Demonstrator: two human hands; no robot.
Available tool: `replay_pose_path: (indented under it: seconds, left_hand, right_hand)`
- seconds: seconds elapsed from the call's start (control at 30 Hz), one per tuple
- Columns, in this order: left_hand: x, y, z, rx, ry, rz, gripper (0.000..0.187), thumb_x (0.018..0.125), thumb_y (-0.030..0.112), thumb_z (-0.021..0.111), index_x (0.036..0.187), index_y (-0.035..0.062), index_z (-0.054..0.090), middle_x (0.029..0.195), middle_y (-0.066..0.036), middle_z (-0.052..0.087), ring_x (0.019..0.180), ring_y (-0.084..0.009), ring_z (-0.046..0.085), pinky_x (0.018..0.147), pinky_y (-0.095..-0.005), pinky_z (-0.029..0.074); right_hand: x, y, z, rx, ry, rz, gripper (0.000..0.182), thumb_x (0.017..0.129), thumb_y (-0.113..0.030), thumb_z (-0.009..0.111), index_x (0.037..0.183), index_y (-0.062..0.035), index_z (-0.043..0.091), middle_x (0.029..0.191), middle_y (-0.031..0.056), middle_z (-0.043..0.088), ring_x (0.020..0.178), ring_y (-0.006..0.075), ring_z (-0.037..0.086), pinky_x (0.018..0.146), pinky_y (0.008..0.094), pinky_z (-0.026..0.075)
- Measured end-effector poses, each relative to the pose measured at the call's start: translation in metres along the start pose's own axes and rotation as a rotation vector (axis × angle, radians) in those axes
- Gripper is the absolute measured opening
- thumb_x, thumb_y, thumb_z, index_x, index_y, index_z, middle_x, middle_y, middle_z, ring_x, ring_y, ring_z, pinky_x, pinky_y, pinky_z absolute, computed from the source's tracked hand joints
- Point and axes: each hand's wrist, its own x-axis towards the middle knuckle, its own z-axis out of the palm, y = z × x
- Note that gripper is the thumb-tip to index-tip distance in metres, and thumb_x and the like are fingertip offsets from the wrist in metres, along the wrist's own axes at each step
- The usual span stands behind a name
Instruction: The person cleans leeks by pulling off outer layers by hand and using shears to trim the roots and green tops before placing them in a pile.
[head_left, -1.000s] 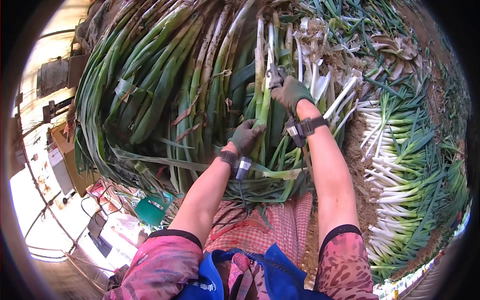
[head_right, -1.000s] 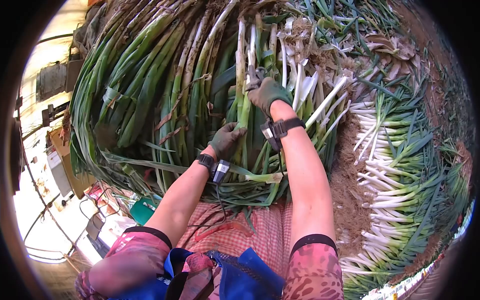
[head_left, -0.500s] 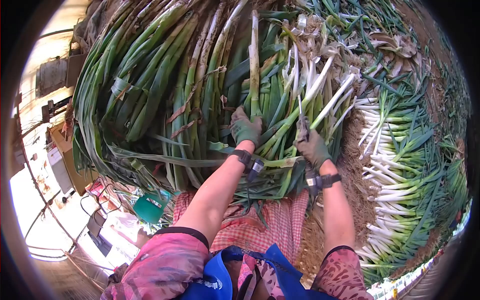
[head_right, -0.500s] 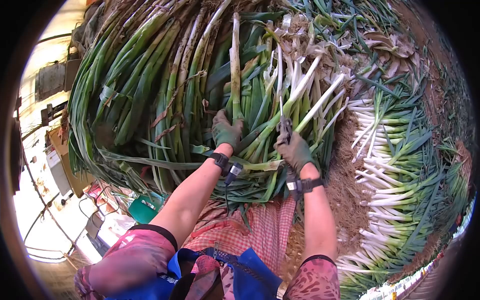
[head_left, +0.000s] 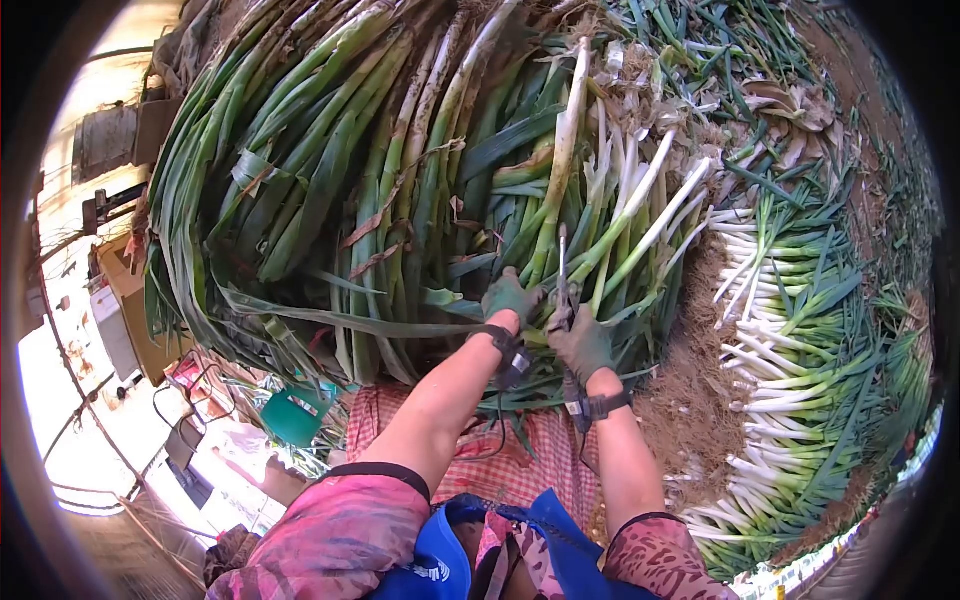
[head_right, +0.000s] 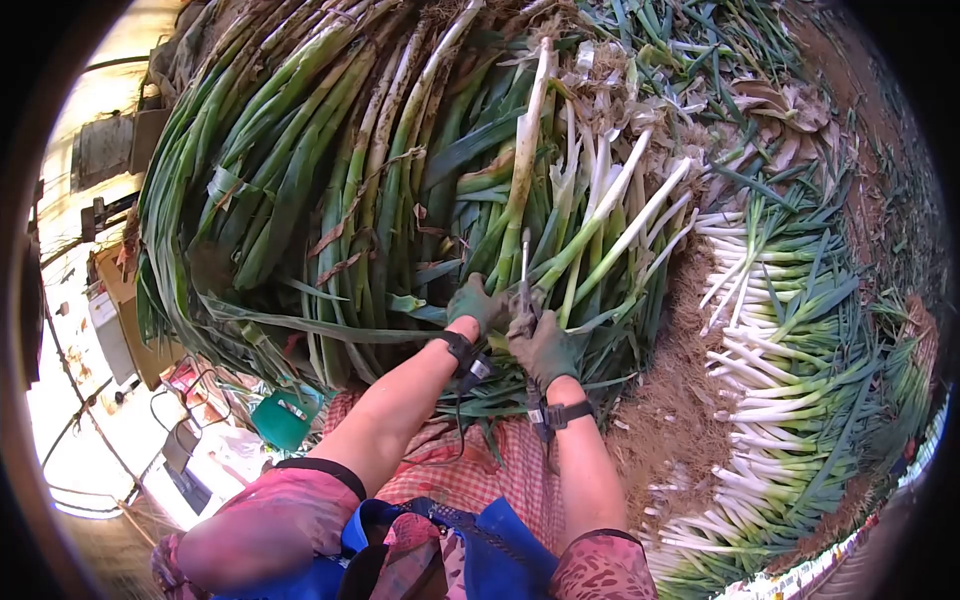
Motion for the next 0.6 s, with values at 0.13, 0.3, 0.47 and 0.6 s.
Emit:
replay_pose_path:
  seconds: [0.13,0.3,0.47,0.6]
  left_hand:
    - [0.021,-0.028,-0.007,-0.408,-0.182,0.185,0.061,0.077,0.041,0.079,0.122,0.0022,0.065,0.110,-0.013,0.073,0.097,-0.0203,0.069,0.088,-0.0336,0.054]
    - [0.009,-0.013,-0.046,-0.865,-0.486,0.191,0.047,0.087,0.031,0.079,0.121,0.0021,0.063,0.106,-0.003,0.068,0.093,-0.0098,0.060,0.084,-0.0275,0.051]
    - [0.035,-0.015,-0.040,-0.787,-0.408,0.396,0.050,0.091,0.032,0.076,0.127,0.0008,0.059,0.112,-0.003,0.066,0.098,-0.0098,0.058,0.090,-0.0278,0.049]
    - [0.035,-0.010,-0.045,-0.893,-0.447,0.322,0.052,0.097,0.036,0.068,0.134,0.0016,0.054,0.114,-0.005,0.066,0.102,-0.0118,0.059,0.092,-0.0291,0.049]
  right_hand:
    - [-0.023,0.013,0.024,-0.059,0.023,-0.074,0.049,0.085,-0.044,0.068,0.104,-0.0001,0.058,0.096,0.0285,0.070,0.094,0.0463,0.068,0.081,0.0499,0.054]
    - [-0.008,-0.054,-0.013,-0.085,0.113,-0.036,0.045,0.088,-0.041,0.066,0.100,0.0019,0.058,0.091,0.0316,0.068,0.091,0.0499,0.066,0.079,0.0522,0.053]
    - [-0.028,-0.059,-0.011,0.016,0.110,-0.085,0.043,0.088,-0.038,0.065,0.100,0.0022,0.059,0.089,0.0304,0.068,0.087,0.0482,0.068,0.076,0.0483,0.054]
    - [-0.032,-0.056,-0.003,0.003,0.064,-0.084,0.040,0.089,-0.036,0.064,0.099,0.0026,0.060,0.091,0.0304,0.068,0.089,0.0458,0.068,0.077,0.0469,0.054]
